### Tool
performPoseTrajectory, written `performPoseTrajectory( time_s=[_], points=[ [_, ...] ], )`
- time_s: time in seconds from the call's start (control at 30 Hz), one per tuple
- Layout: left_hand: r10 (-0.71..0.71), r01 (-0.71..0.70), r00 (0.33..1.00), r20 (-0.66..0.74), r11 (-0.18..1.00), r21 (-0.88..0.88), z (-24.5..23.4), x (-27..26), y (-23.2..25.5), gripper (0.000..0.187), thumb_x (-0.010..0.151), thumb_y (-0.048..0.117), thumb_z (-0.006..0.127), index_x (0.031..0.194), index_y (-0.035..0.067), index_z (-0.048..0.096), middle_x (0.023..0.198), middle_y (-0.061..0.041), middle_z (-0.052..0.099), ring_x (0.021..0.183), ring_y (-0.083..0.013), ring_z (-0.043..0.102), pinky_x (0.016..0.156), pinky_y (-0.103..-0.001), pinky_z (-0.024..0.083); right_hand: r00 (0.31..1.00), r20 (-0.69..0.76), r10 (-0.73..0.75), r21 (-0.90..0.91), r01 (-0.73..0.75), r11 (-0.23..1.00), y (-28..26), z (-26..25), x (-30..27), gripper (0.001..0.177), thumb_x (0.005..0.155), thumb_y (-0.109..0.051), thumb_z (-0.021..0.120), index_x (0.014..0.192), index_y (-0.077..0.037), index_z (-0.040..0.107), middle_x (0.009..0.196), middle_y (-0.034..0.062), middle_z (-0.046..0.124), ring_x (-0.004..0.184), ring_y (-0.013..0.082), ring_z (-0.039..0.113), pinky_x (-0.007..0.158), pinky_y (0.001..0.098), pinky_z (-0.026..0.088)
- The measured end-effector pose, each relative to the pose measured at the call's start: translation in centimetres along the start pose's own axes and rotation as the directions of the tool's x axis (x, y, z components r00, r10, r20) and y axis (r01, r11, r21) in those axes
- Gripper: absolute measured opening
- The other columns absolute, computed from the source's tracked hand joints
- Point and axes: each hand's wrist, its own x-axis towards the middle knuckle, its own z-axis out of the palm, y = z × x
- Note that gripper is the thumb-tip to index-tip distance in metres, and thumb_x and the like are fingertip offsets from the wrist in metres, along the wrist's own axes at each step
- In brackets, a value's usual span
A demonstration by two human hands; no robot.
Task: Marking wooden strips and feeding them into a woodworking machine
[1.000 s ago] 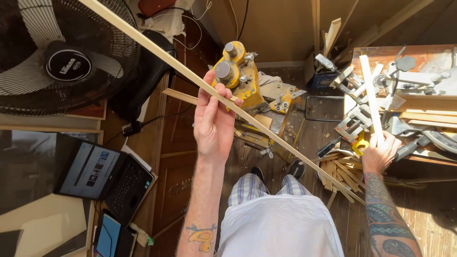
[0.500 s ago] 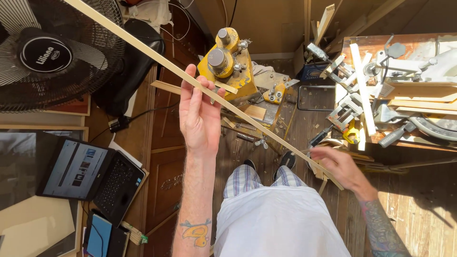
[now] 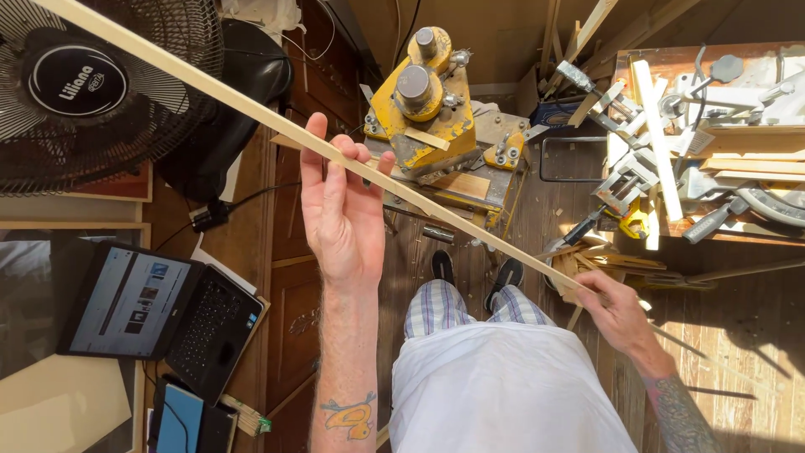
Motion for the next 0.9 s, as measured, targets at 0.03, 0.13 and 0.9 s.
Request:
performPoseTrajectory(
  time_s=[0.03,0.13,0.9],
  points=[
    [-0.006,0.006,1.000,0.004,1.000,-0.001,-0.5,-0.3,-0.1,0.053,0.109,0.012,0.053,0.158,0.010,0.035,0.119,-0.006,0.053,0.111,-0.0144,0.056,0.113,-0.049,0.054,1.000,-0.006,0.005,0.001,-0.005,1.000,0.3,-0.3,-0.6,0.016,0.097,-0.025,0.069,0.104,-0.018,0.081,0.077,0.0034,0.068,0.075,0.0114,0.064,0.077,0.0342,0.056],
    [-0.001,0.002,1.000,-0.026,0.999,0.055,-2.3,-1.3,-0.7,0.048,0.108,0.010,0.055,0.154,0.009,0.041,0.113,-0.007,0.057,0.106,-0.0167,0.057,0.111,-0.049,0.053,0.998,-0.063,0.019,-0.226,-0.033,0.974,1.2,-1.4,-2.5,0.033,0.104,-0.028,0.052,0.106,-0.004,0.074,0.091,0.0076,0.073,0.075,0.0182,0.064,0.068,0.0318,0.054],
    [-0.215,-0.465,0.880,0.425,-0.194,0.864,-21.4,0.5,-7.8,0.043,0.096,0.012,0.069,0.137,0.007,0.059,0.143,-0.013,0.060,0.137,-0.0310,0.052,0.120,-0.054,0.036,0.930,-0.101,0.352,-0.885,-0.246,0.396,2.1,-10.9,1.1,0.061,0.111,-0.058,0.035,0.074,-0.014,0.054,0.070,0.0006,0.058,0.070,0.0171,0.062,0.078,0.0318,0.054]
  ],
)
